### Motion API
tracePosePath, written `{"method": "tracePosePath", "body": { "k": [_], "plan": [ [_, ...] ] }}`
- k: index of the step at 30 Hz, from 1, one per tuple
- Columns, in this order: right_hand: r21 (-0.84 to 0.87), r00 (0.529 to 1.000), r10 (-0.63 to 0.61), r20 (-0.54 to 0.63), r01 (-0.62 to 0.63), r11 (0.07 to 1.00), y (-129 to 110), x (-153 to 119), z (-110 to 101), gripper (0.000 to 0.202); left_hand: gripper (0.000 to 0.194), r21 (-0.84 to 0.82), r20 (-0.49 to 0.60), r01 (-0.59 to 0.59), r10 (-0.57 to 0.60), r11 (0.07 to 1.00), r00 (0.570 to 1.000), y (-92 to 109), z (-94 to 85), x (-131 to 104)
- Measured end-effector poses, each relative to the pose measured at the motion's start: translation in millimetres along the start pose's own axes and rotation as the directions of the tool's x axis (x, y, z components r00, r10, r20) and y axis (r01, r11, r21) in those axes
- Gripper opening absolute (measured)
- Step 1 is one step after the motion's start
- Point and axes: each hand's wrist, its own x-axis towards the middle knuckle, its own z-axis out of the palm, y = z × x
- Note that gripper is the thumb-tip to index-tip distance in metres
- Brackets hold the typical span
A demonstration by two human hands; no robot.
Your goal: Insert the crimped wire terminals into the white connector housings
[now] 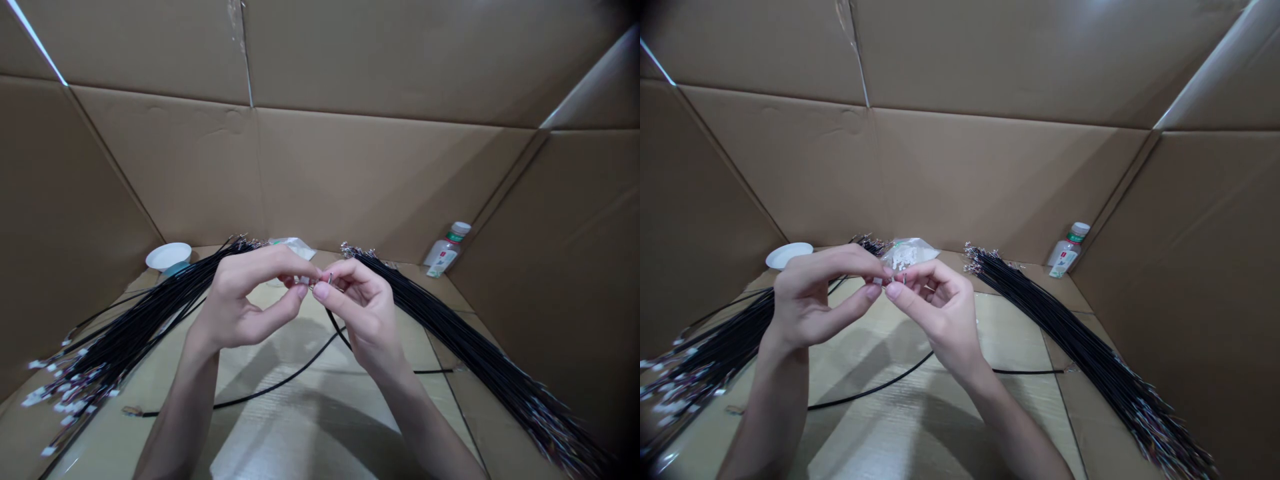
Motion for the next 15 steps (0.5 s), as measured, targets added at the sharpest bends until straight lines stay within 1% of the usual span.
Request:
{"method": "tracePosePath", "body": {
  "k": [3, 5, 15],
  "plan": [
    [-0.062, 0.999, -0.024, -0.035, 0.022, 0.998, -1.8, -0.3, 2.0, 0.01, 0.029, 0.005, -0.001, 0.014, -0.014, 1.0, 1.0, 0.2, -0.3, 0.5],
    [-0.074, 0.998, -0.029, -0.051, 0.025, 0.997, -2.6, 0.3, 3.1, 0.009, 0.029, 0.007, -0.007, 0.016, -0.016, 1.0, 1.0, 0.3, -0.3, 0.7],
    [-0.052, 0.998, -0.018, -0.066, 0.015, 0.999, -4.0, 2.7, 5.8, 0.008, 0.028, 0.019, -0.029, 0.024, -0.024, 1.0, 0.999, -1.0, 1.0, 0.6]
  ]
}}
